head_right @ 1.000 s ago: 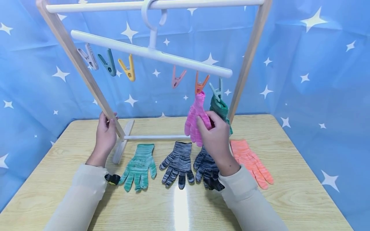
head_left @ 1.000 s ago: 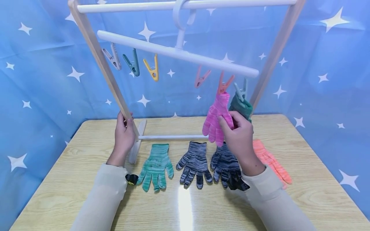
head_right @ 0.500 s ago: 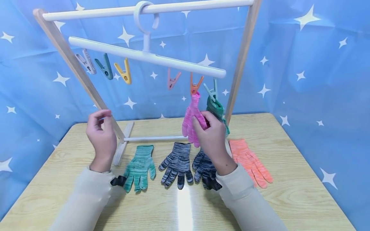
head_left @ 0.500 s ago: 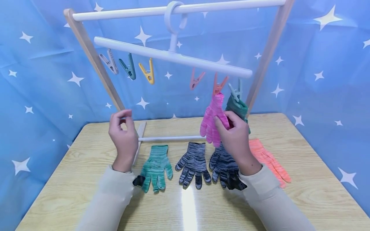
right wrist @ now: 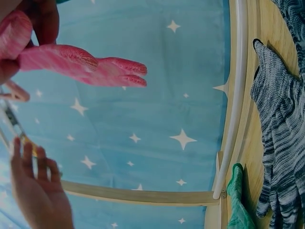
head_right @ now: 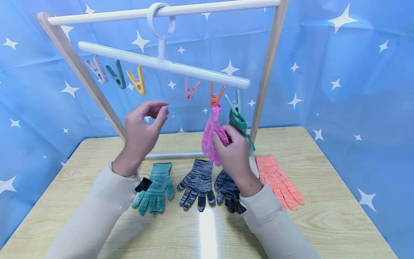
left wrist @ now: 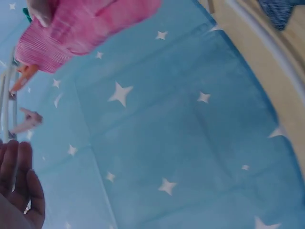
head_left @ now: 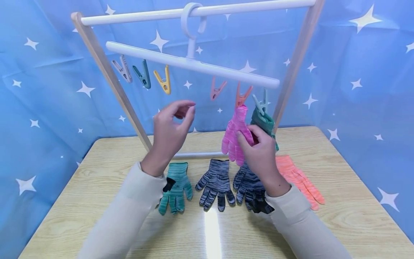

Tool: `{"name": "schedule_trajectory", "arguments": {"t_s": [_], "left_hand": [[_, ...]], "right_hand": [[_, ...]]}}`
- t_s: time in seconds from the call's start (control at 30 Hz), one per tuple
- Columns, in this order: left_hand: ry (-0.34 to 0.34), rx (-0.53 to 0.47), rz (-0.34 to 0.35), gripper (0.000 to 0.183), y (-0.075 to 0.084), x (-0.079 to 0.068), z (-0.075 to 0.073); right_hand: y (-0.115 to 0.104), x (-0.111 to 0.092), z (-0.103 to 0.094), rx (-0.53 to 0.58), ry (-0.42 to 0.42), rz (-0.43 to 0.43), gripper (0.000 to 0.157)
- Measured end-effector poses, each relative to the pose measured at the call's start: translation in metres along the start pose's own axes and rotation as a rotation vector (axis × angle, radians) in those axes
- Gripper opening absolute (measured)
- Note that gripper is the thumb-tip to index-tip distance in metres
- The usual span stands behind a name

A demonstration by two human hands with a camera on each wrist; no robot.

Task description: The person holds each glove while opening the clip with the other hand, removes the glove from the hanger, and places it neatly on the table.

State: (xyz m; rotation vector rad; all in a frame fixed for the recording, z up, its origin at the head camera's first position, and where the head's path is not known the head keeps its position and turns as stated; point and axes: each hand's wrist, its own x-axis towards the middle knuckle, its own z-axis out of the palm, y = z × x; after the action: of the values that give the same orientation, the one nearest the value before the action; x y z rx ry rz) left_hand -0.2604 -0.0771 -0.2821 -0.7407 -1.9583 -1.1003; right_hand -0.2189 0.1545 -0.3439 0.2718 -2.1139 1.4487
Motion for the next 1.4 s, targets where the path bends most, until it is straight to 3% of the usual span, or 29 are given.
{"name": "schedule_trajectory", "arguments": {"t_s": [0.23,0.47,0.7,1.0,1.27,1.4], "left_hand": [[-0.189,0.017,-0.049,0.021,0.023,0.024,0.014],[-0.316,0.089,-0.106,0.025,0.043,0.039,0.024],[-0.435,0.195,-0.173,0.033,0.057,0.052,0.034],[-0.481,0.387,-0.176,0.039,0.062,0.063,0.043],[-0.472,0.403,-0.164,0.034,0.063,0.065,0.047],[-0.489,0.442,-0.168,0.04,0.067,0.068,0.049]], "right_hand": [[0.003,0.0,0.001,-0.025,0.014,-0.023,0.019],[0.005,-0.001,0.002,-0.036,0.001,-0.018,0.019],[0.003,-0.001,0.005,-0.057,0.0,-0.067,0.016],[0.002,-0.002,0.01,-0.083,0.005,-0.149,0.012],[0.003,-0.003,0.012,-0.098,0.008,-0.198,0.009],[0.004,-0.002,0.012,-0.11,0.007,-0.227,0.009]]}}
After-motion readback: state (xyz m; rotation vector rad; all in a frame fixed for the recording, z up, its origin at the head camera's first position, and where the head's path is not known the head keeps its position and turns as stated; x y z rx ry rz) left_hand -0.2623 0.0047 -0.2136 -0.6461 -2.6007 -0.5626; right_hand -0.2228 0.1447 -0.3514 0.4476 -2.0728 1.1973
